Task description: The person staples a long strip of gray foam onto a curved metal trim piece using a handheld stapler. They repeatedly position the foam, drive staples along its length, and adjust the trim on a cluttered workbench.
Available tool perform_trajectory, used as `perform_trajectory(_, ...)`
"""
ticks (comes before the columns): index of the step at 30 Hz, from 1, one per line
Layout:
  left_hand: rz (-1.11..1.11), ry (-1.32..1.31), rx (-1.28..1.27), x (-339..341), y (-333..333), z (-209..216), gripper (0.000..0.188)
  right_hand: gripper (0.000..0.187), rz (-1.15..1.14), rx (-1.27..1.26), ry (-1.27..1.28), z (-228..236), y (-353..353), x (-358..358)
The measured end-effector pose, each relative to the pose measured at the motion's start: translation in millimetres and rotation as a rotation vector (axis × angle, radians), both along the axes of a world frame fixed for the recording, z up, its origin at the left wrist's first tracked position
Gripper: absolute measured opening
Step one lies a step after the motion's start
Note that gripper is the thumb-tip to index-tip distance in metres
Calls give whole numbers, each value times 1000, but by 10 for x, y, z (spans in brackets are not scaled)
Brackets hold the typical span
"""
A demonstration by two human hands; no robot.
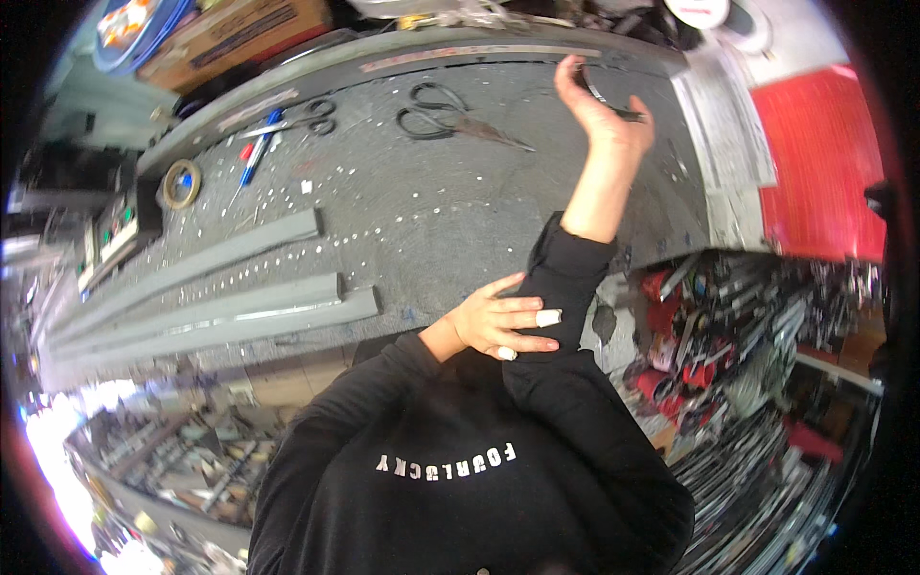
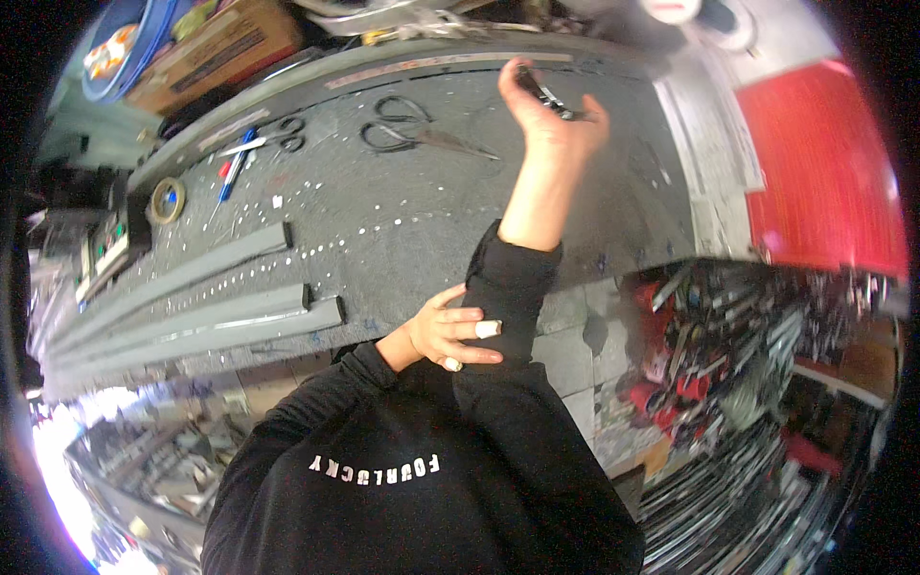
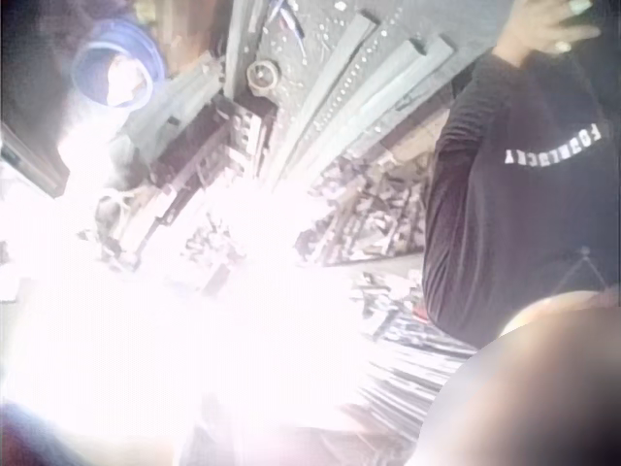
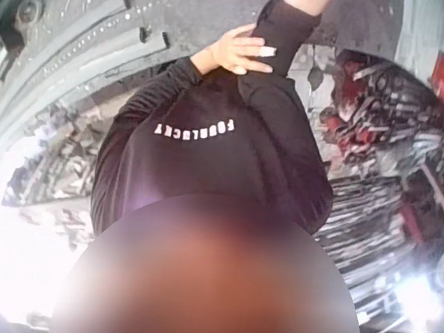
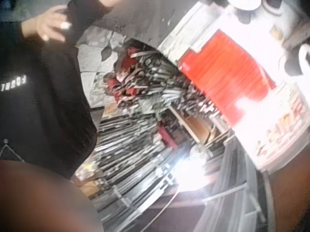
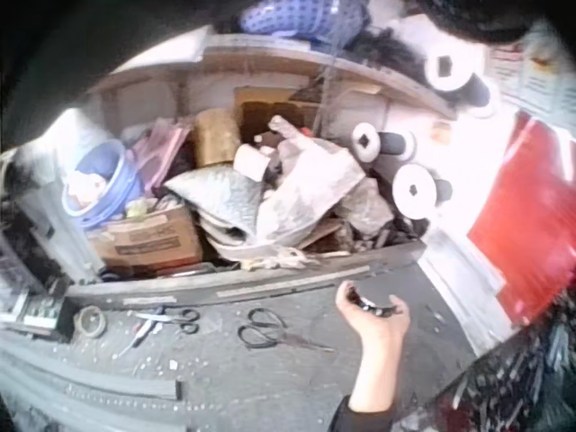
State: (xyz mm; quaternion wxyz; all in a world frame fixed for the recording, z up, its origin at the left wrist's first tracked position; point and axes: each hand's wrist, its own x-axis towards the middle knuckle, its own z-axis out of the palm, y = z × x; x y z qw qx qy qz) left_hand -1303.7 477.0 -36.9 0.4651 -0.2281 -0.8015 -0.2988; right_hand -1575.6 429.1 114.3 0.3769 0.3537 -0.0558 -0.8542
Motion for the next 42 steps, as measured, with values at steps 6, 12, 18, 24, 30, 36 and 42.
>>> perform_trajectory(6, 143, -522, 61, 603, -282, 229, 53, 55, 166, 47, 202, 111, -139, 197)
perform_trajectory(12, -708, -675, 1675, 1047, -69, 662, 93, 51, 293, 36, 336, 123, -343, 1122)
perform_trajectory(18, 164, -621, 1408, 1182, -420, 388, 67, 46, 293, 57, 489, 69, -527, 1879)
perform_trajectory(24, 759, -750, 619, 2605, -1060, 458, 26, 51, 482, 739, 1431, -791, -376, 2395)
perform_trajectory(30, 980, -966, 93, 3068, -1985, 321, 61, 74, 537, 1932, 2377, -1401, -130, 2502)
perform_trajectory(36, 847, -943, 107, 2967, -2370, 281, 53, 57, 610, 1488, 2226, -1241, 199, 2988)
perform_trajectory(42, 754, -772, 56, 2828, -2138, 365, 51, 50, 620, 1625, 2649, -1207, 368, 3693)
